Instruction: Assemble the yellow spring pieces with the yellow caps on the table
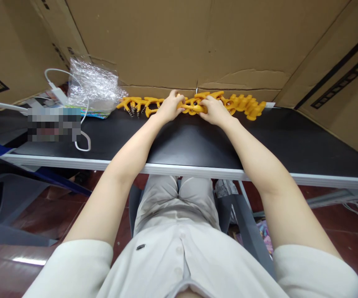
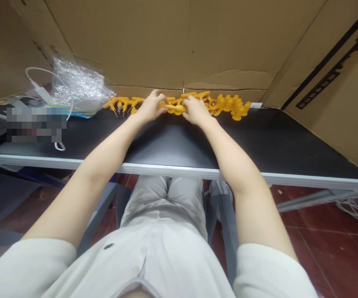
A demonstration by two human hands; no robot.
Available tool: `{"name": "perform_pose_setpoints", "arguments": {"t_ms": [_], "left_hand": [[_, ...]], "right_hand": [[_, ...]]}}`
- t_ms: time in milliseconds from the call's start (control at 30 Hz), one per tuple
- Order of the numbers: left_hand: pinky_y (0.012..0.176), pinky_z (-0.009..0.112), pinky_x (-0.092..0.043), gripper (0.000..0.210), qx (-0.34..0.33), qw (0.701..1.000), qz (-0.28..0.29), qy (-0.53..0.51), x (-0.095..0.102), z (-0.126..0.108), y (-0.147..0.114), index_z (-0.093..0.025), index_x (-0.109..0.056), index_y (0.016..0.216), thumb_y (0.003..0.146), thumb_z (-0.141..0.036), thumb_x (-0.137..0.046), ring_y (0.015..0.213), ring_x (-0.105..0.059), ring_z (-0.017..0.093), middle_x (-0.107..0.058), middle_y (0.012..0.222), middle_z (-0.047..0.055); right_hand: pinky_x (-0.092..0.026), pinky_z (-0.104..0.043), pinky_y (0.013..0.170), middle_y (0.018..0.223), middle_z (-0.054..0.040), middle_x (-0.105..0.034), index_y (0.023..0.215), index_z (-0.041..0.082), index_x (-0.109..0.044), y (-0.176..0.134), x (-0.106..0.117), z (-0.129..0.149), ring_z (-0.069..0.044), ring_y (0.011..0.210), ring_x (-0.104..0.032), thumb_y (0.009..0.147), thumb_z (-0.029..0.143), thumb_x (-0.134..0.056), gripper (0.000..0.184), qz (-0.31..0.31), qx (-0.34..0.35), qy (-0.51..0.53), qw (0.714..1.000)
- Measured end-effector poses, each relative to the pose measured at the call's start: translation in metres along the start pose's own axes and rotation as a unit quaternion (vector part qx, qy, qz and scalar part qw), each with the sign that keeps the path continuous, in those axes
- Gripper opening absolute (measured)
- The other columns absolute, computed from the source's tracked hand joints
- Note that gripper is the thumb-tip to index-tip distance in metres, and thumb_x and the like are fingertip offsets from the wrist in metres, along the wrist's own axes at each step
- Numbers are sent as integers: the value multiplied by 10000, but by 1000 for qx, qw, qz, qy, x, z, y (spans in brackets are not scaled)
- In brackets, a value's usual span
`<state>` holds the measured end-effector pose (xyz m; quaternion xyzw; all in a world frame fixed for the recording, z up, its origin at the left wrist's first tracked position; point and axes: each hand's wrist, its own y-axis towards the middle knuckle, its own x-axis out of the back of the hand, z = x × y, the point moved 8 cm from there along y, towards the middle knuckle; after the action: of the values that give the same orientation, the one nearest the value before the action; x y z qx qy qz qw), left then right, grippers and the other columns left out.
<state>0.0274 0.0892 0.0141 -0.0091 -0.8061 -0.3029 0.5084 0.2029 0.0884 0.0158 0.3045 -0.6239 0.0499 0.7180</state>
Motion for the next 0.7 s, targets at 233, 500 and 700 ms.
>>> {"name": "perform_pose_setpoints", "arguments": {"t_ms": [233,500,700], "left_hand": [[1166,429,-510,467,34,999,-8,11,8,2,-5,-188,-702,1454,989,-216,-671,1311,-688,345,-776,1365,153],[1072,400,-532,441,63,998,10,19,11,7,-13,-211,-763,1441,1018,-296,-671,1160,-742,325,-837,1214,125],[1049,369,-530,399,59,998,12,17,11,16,-11,-184,-789,1377,1018,-294,-655,1053,-753,288,-843,1112,109]], "right_hand": [[-491,-551,1226,1436,-209,-695,1471,144,-747,2,1,-5,-385,1365,-652,988,285,-671,509,-20,-1,83,996],[-564,-563,1164,1476,-200,-702,1587,172,-659,2,6,-11,-348,1289,-701,955,328,-732,655,-6,-46,171,984],[-670,-456,974,1462,-171,-692,1406,183,-656,-3,12,-15,-281,1113,-775,845,353,-889,630,-1,-94,292,952]]}}
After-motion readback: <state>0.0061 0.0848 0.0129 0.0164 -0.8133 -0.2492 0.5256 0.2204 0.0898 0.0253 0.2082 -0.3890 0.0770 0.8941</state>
